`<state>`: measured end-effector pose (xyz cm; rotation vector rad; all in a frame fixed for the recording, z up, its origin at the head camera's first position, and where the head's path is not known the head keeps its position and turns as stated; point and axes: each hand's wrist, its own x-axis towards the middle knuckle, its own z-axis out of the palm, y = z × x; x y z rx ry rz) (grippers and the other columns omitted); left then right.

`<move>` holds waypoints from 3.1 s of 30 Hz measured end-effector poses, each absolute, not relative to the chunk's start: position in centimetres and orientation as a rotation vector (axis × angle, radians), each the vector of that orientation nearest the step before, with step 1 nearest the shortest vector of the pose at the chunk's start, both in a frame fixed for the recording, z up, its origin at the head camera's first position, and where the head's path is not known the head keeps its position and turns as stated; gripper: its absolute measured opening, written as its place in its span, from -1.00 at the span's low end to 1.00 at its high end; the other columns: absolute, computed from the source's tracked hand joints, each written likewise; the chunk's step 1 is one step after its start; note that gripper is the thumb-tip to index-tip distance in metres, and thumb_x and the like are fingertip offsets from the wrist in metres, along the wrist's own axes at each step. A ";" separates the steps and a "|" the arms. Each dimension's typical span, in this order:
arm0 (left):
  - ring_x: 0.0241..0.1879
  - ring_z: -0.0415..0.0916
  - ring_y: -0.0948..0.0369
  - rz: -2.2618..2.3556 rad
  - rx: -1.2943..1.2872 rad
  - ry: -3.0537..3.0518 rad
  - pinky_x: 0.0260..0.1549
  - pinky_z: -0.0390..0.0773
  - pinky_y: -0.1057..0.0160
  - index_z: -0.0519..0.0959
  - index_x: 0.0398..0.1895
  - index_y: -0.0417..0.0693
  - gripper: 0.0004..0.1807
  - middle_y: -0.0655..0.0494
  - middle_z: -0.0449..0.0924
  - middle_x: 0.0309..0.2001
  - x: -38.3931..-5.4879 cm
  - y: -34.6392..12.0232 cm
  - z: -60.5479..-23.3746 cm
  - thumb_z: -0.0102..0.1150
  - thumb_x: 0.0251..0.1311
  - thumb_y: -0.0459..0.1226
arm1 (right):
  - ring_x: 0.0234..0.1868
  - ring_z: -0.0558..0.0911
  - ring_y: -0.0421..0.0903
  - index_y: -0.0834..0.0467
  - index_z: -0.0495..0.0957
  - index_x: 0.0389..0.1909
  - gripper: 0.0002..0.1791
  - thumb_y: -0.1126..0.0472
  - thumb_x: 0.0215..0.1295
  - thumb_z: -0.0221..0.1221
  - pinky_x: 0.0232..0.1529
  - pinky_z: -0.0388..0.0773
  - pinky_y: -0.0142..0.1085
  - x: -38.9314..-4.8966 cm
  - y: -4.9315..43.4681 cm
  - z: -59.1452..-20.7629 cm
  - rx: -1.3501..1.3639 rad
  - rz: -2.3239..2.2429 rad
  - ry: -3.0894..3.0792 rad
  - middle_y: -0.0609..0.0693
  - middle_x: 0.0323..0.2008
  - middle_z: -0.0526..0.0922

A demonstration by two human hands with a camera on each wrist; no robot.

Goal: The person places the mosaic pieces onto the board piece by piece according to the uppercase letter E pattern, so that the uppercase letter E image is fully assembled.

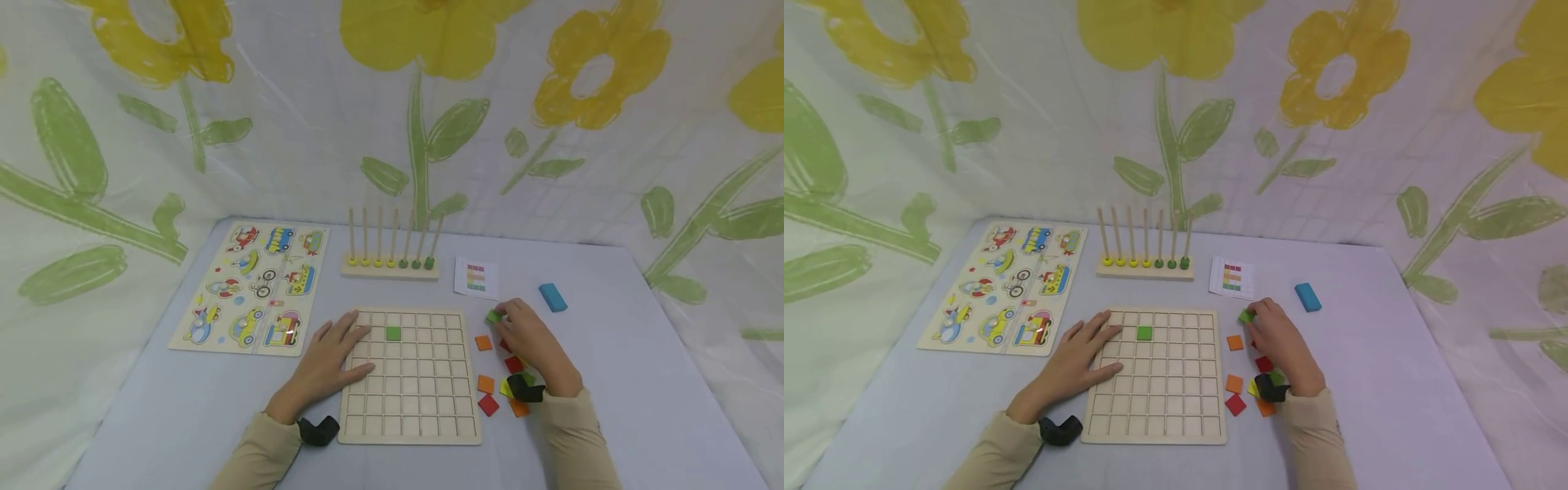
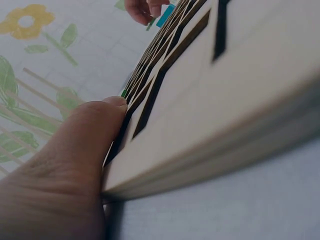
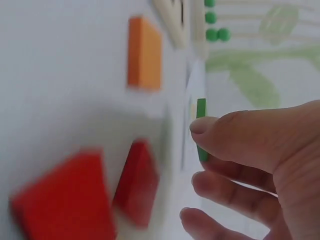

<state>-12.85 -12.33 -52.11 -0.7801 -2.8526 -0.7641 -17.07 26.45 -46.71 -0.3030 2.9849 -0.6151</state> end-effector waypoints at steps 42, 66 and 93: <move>0.46 0.01 0.04 -0.758 -0.770 -2.840 0.39 -0.04 -0.08 0.33 0.37 0.07 -0.24 -0.06 0.12 0.46 -12.8 -12.3 -52.0 0.12 0.16 0.20 | -0.05 0.57 -0.14 0.11 0.58 -0.10 -0.82 0.20 0.31 0.19 -0.01 0.57 -0.25 -16.6 14.0 -46.6 -0.908 -0.489 2.859 -0.07 -0.10 0.59; 0.45 0.04 0.03 -0.760 -0.786 -2.813 0.37 -0.01 -0.09 0.34 0.35 0.04 -0.25 -0.07 0.14 0.45 -12.8 -12.4 -52.0 0.15 0.16 0.17 | -0.10 0.57 -0.17 0.11 0.60 -0.12 -0.83 0.21 0.29 0.21 -0.04 0.57 -0.29 -16.4 13.5 -46.7 -0.986 -0.428 2.903 -0.10 -0.14 0.59; 0.45 0.03 0.04 -0.789 -0.780 -2.820 0.37 -0.03 -0.09 0.34 0.36 0.06 -0.25 -0.07 0.12 0.45 -12.8 -12.4 -52.0 0.14 0.15 0.19 | -0.14 0.54 -0.02 0.22 0.53 -0.02 -0.68 0.21 0.24 0.26 -0.07 0.59 -0.08 -15.2 27.2 -45.3 -0.273 -0.552 2.824 0.08 -0.09 0.58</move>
